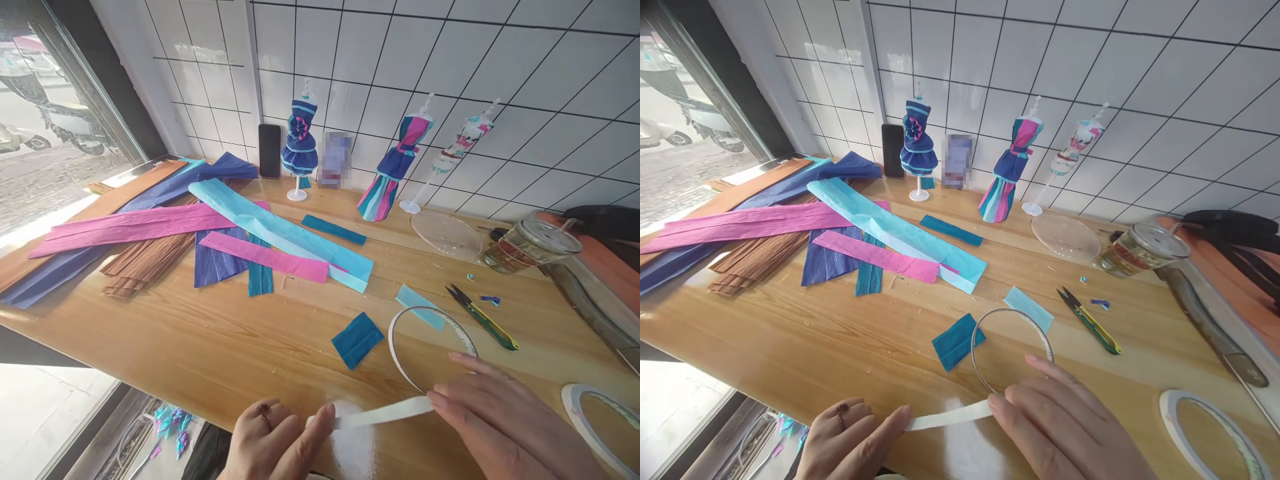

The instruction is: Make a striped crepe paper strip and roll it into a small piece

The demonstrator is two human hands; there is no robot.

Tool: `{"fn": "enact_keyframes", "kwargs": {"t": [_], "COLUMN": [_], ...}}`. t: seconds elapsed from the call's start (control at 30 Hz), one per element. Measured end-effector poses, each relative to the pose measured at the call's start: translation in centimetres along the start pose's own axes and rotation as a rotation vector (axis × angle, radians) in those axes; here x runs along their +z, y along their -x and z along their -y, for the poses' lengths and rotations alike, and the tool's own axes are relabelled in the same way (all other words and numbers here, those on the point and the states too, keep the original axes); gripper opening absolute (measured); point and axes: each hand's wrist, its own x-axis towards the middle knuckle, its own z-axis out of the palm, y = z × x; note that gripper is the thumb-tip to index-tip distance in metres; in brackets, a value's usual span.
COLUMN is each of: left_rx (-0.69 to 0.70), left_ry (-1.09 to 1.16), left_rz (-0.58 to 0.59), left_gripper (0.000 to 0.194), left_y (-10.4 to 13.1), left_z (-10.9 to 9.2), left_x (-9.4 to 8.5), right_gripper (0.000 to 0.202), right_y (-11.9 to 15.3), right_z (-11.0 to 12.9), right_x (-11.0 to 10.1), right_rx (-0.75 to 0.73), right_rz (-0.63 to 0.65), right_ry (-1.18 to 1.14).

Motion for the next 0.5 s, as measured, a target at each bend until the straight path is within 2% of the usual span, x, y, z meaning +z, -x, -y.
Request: {"fn": "enact_keyframes", "kwargs": {"t": [0.07, 0.13, 0.2, 0.27, 0.37, 0.5], "left_rx": [-0.086, -0.207, -0.342, -0.443, -0.575, -0.841], "left_ry": [0.080, 0.162, 0.236, 0.341, 0.492, 0.561], "left_rz": [-0.010, 0.011, 0.067, 0.125, 0.249, 0.401], "left_gripper": [0.021, 0.018, 0.018, 0.019, 0.022, 0.026], "left_y": [-0.7, -1.7, -2.8, -3.7, -4.8, -5.5], "left_z": [-0.1, -0.3, -0.5, -0.6, -0.9, -1.4], "left_x": [0.0, -0.1, -0.3, -0.3, 0.0, 1.0], "right_gripper": [0.044, 0.043, 0.038, 0.033, 0.027, 0.021], "right_y": [0.2, -0.1, -0.8, -1.8, -3.3, -4.1], "right_z": [-0.7, -1.2, -1.3, -1.1, -0.8, -1.3], "right_x": [0.3, 0.5, 0.5, 0.4, 0.1, 0.4], "right_rx": [-0.052, -0.022, 0.043, 0.086, 0.129, 0.162], "right_rz": [-0.030, -0.023, 0.017, -0.007, -0.061, -0.051], "right_ry": [0.031, 0.009, -0.060, -0.100, -0.065, -0.053]}}
